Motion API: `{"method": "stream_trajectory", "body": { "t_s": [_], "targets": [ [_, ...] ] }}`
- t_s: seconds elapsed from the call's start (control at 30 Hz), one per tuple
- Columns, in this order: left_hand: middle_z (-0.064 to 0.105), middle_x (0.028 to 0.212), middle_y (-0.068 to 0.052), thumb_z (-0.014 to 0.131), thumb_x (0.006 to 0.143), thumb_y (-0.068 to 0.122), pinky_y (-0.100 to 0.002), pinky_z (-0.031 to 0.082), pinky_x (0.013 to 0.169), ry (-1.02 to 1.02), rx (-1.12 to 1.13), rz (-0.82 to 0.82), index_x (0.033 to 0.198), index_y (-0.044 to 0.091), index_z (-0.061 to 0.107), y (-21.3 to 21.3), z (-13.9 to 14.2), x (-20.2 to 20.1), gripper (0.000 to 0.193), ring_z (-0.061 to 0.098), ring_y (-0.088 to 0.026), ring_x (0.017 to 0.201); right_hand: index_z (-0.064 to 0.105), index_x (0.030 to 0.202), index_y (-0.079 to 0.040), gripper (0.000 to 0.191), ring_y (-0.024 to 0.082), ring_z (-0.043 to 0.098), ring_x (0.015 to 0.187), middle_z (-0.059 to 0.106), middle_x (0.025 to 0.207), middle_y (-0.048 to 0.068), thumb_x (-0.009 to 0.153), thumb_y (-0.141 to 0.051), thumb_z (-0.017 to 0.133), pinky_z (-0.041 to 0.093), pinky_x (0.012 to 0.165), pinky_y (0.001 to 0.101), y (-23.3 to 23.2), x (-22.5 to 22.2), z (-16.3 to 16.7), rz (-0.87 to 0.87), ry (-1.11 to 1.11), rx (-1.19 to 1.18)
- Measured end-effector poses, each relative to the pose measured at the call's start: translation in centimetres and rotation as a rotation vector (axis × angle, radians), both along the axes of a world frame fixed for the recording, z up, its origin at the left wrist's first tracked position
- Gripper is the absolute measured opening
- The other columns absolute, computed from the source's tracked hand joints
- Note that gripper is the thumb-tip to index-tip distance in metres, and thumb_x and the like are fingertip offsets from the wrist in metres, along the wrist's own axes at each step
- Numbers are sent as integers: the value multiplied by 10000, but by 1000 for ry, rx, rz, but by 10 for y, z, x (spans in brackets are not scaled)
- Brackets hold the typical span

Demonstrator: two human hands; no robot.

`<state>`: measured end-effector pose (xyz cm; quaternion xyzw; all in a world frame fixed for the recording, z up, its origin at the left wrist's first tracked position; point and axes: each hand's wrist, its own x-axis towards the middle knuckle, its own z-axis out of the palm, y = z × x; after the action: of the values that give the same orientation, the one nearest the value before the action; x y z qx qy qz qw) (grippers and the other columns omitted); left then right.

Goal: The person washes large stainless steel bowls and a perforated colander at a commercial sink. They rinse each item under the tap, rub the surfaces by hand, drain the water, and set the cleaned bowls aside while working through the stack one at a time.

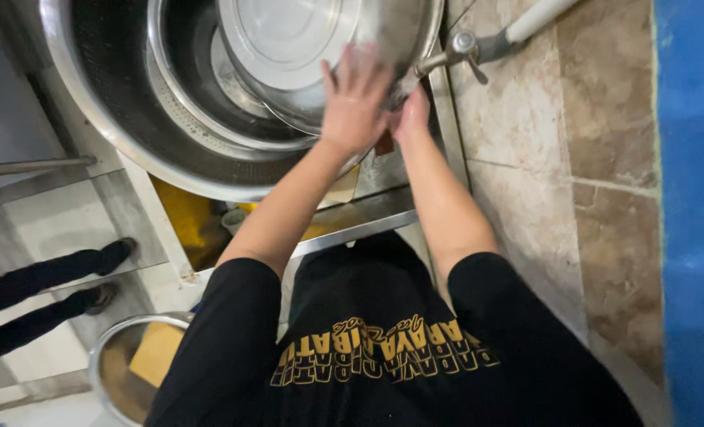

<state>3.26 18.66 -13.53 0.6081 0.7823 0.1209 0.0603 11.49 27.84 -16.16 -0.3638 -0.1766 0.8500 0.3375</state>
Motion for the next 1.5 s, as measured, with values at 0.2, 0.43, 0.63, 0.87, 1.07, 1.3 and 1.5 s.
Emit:
{"method": "stream_trajectory", "body": {
  "t_s": [0.2, 0.43, 0.63, 0.87, 1.07, 1.3, 1.5],
  "targets": [
    [509, 1553, -209, 604, 916, 365, -506, 180, 1267, 336, 163, -606, 1323, -24, 661, 10, -3, 17, 566, 409, -312, 1474, 603, 1276, -19, 328, 270, 657, 1126, 674, 1222, 140, 1056, -259, 563, 540, 960, 406, -24, 30, 6, -103, -39, 187],
    [508, 1537, -161, 671, 908, 319, -550, 235, 1292, 118, 255, -714, 1323, 95, 640, 10, 33, -28, 473, 481, -340, 1470, 673, 1169, 38, 275, 158, 590, 964, 697, 1085, 93, 1127, -215, 573, 508, 885, 350, -47, 43, 12, -89, -440, 494],
    [457, 1539, -251, 575, 961, 488, -504, 326, 1196, -309, 720, 577, 1471, 27, 492, -69, -20, -16, 693, 449, -432, 1413, 688, 1129, 35, 305, 188, 720, 985, 763, 1080, 99, 1049, -212, 528, 573, 922, 351, -75, 47, 23, -63, -252, 459],
    [547, 1428, -185, 388, 1013, 489, -475, 416, 1098, -1847, 1141, 1267, 1459, 1, 483, -79, -86, -16, 667, 532, -351, 1280, 658, 1182, 30, 269, 215, 696, 1011, 739, 1111, 116, 1084, -183, 528, 563, 920, 374, -88, 48, 14, -46, -229, 401],
    [551, 1443, -131, 560, 990, 294, -411, 433, 1137, -720, 803, 1138, 1443, 74, 523, -55, -23, 0, 505, 545, -294, 1306, 647, 1232, 18, 298, 199, 679, 1070, 719, 1182, 96, 1083, -215, 536, 542, 963, 365, -96, 52, 11, 13, -195, 375],
    [371, 1610, -248, 608, 915, 266, -662, 170, 1240, 113, 314, -121, 1553, 3, 474, -13, 32, 20, 703, 286, -408, 1532, 603, 1383, 27, 359, 284, 427, 894, 558, 1136, 118, 1107, -195, 546, 338, 742, 401, -78, 68, -6, 64, -321, 211],
    [501, 1570, -166, 553, 964, 357, -559, 166, 1268, 647, -97, -752, 1383, 72, 639, 47, 21, 37, 514, 353, -338, 1516, 596, 1332, -54, 339, 142, 646, 1096, 687, 1238, 44, 1034, -216, 607, 520, 885, 301, -51, 70, 1, -33, -138, 221]
  ]
}}
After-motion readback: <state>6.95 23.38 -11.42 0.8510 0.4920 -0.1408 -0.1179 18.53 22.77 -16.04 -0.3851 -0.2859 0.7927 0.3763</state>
